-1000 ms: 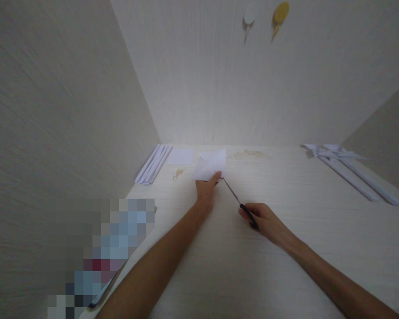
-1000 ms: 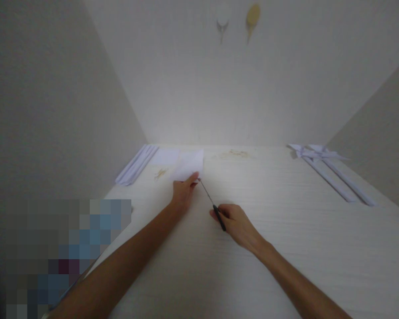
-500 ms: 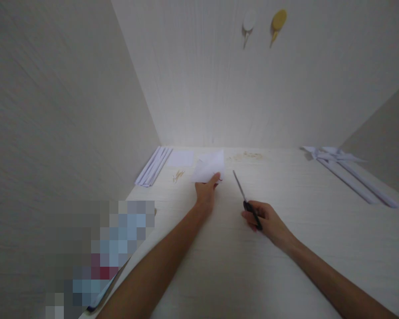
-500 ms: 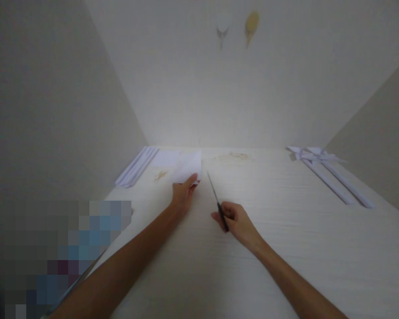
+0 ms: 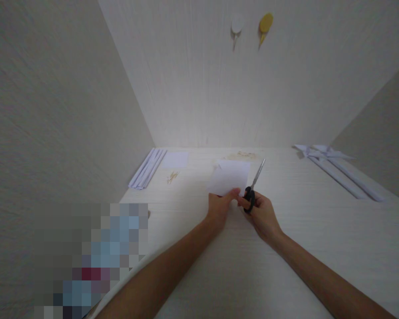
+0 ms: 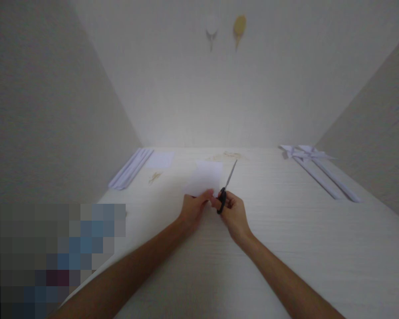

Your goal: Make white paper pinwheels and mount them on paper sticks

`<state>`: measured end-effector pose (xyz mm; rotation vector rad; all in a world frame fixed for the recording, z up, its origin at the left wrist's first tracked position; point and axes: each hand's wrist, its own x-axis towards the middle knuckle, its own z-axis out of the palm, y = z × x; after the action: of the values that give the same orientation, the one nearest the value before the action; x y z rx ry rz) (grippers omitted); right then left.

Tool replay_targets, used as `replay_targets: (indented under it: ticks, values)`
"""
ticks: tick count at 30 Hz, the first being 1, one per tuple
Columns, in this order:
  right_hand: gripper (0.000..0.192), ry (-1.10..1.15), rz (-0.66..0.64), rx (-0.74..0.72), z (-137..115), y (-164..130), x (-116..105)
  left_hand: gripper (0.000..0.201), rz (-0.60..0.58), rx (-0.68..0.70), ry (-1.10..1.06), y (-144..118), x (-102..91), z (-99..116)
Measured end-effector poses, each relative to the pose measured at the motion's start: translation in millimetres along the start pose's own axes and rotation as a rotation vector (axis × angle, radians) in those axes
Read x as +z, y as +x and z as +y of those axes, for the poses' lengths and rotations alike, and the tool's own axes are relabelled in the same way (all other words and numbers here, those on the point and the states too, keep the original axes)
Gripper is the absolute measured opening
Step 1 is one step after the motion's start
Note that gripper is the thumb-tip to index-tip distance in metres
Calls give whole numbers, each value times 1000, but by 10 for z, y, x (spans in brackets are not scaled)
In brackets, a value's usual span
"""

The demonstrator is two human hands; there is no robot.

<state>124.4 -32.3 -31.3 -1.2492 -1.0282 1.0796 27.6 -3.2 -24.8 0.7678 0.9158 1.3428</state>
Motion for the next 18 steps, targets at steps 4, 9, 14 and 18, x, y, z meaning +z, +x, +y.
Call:
replay_targets:
  ticks: [4, 9, 14, 18]
  values:
    - [31, -61, -17, -49, 2, 4, 0, 13, -20, 17, 5, -20, 9, -24]
    - [28, 86, -16, -4, 45, 16, -25, 14, -187, -64, -89, 39, -62, 29]
    - [25, 258, 6, 42, 32, 46, -51, 30, -392, -285, -286, 209, -249, 265]
    - [23, 269, -48, 75, 13, 57, -73, 37, -393, -337, -216, 302, -346, 387]
